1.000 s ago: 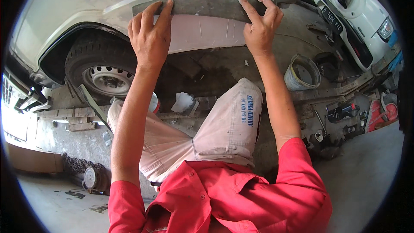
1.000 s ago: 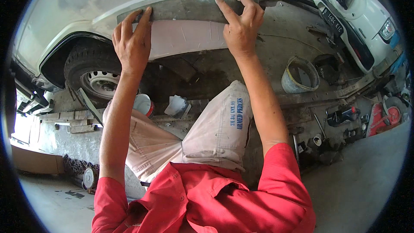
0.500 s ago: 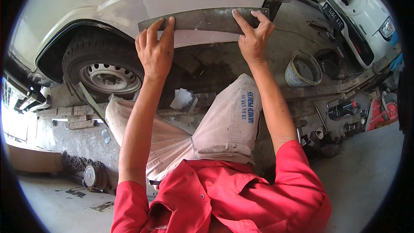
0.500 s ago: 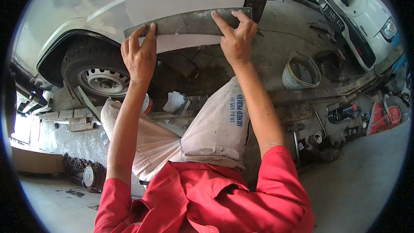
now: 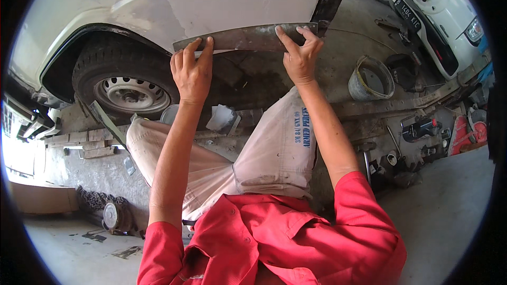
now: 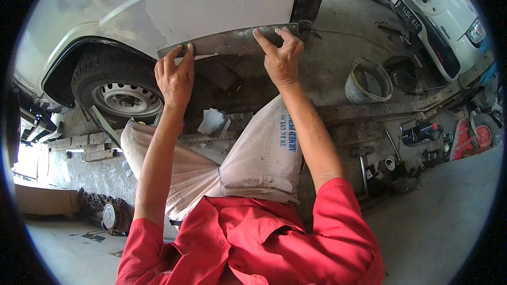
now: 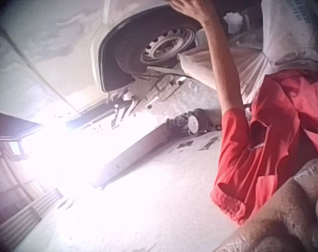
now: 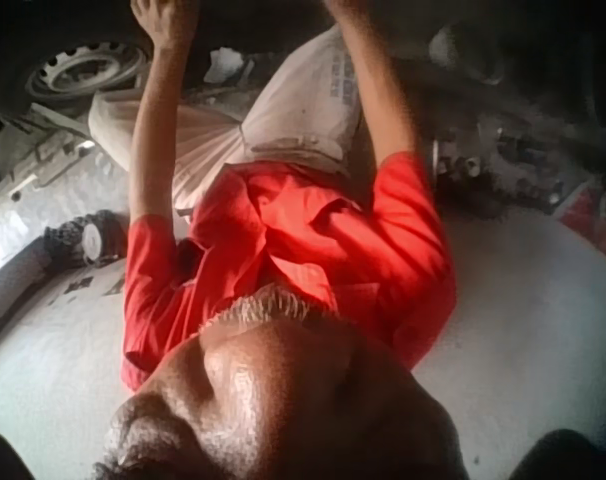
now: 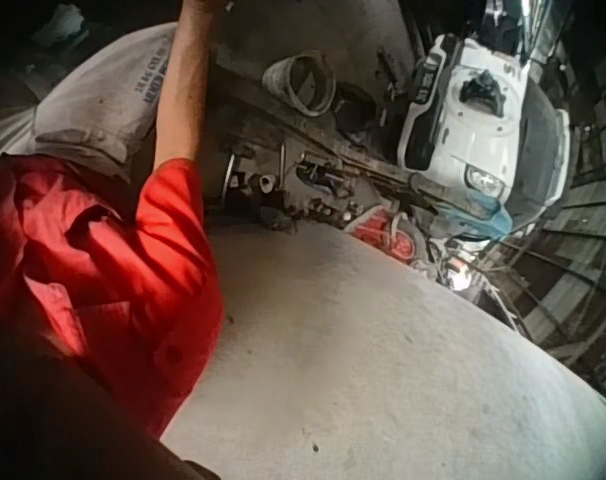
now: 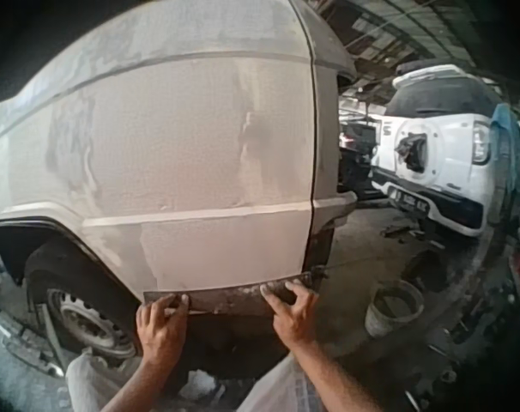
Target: Apply filler and sand the lower panel of a vehicle for body repair.
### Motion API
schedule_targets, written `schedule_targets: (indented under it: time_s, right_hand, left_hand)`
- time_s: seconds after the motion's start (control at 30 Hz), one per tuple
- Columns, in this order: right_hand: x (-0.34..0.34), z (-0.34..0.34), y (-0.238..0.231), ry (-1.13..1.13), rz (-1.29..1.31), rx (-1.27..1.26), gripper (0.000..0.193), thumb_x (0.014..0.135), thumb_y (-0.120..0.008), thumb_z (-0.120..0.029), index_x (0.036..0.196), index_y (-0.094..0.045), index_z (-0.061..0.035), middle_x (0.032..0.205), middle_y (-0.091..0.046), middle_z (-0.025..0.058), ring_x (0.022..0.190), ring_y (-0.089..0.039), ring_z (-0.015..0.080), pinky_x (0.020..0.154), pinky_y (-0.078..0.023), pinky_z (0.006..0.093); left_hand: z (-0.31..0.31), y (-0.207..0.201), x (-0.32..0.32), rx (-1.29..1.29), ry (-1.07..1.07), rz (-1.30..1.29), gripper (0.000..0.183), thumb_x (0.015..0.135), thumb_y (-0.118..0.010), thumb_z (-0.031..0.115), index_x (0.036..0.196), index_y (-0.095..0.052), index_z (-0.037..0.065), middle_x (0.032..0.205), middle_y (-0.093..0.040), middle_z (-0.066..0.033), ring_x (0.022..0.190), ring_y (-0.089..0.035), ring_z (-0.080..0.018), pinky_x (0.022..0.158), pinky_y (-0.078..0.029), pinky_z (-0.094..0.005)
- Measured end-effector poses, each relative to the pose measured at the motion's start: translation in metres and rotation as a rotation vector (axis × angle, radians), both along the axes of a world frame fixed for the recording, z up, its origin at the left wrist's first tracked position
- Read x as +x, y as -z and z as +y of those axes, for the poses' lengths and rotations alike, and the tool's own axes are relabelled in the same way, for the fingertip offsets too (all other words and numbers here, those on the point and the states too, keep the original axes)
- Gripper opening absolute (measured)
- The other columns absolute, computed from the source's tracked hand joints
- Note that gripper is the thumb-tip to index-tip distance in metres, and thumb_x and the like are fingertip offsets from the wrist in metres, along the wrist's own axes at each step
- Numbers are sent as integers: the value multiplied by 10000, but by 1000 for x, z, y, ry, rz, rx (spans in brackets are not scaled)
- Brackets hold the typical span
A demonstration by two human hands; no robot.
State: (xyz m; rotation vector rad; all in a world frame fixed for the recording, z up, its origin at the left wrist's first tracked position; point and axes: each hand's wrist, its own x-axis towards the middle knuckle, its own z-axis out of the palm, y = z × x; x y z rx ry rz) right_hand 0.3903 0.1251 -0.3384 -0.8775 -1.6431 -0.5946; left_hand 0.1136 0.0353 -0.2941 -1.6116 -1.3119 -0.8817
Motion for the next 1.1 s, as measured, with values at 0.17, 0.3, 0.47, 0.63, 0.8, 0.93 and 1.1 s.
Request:
schedule_targets:
  time_s: [0.17, 0.3, 0.47, 0.63, 0.8, 0.93, 1.1]
  right_hand:
    - [-2, 1, 20, 23, -22, -22, 683, 834, -700, 85, 1350, -701, -363, 1241, -488, 111, 1142, -508, 325, 1027, -428, 426]
    - [-4, 2, 34, 23, -44, -39, 830, 674, -656, 212, 1310, -739, -315, 1270, -447, 151, 1197, -448, 385, 1057, -498, 444]
    - [-6, 3, 52, 36, -53, -42, 791, 706, -672, 185, 1314, -732, -319, 1260, -448, 151, 1171, -461, 380, 1058, -492, 453]
    - [-9, -9, 63, 23, -43, -148, 814, 694, -675, 168, 1340, -716, -325, 1273, -465, 147, 1148, -470, 371, 1037, -454, 464]
    - [-6, -39, 44, 81, -100, -220, 813, 698, -625, 144, 1357, -712, -324, 1287, -501, 136, 1133, -470, 361, 997, -401, 465]
    - [-3, -63, -24, 23, -51, -118, 771, 719, -615, 117, 1352, -712, -313, 1254, -538, 108, 1095, -473, 318, 975, -380, 466]
    - [-10, -49, -105, -38, 7, 36, 804, 680, -616, 116, 1350, -728, -313, 1255, -534, 105, 1126, -457, 321, 1018, -359, 453]
  left_hand:
    - [-2, 13, -1, -40, 7, -9, 362, 886, -784, 182, 1239, -773, 257, 1197, -669, -7, 1014, -634, -250, 908, -514, -405]
    - [-1, 25, -3, -59, 13, -11, 377, 860, -773, 168, 1228, -769, 248, 1188, -664, 4, 993, -626, -231, 913, -510, -409]
    - [-1, 35, -7, -76, 38, 3, 426, 829, -754, 142, 1247, -748, 223, 1182, -651, 6, 981, -615, -217, 930, -504, -416]
    - [-4, 38, -11, -124, 72, 17, 434, 828, -760, 148, 1257, -737, 208, 1176, -643, 2, 981, -610, -222, 937, -501, -421]
    - [-25, 31, -12, -172, 90, 13, 366, 866, -784, 171, 1231, -765, 187, 1179, -658, 6, 952, -605, -230, 915, -498, -413]
    - [-41, -15, -11, -98, 109, 2, 420, 855, -767, 112, 1267, -763, 191, 1246, -656, -5, 1011, -601, -249, 937, -491, -416]
    - [-32, -92, -13, 31, 76, 52, 479, 866, -739, 68, 1316, -742, 232, 1309, -645, -3, 1123, -597, -249, 1017, -449, -414]
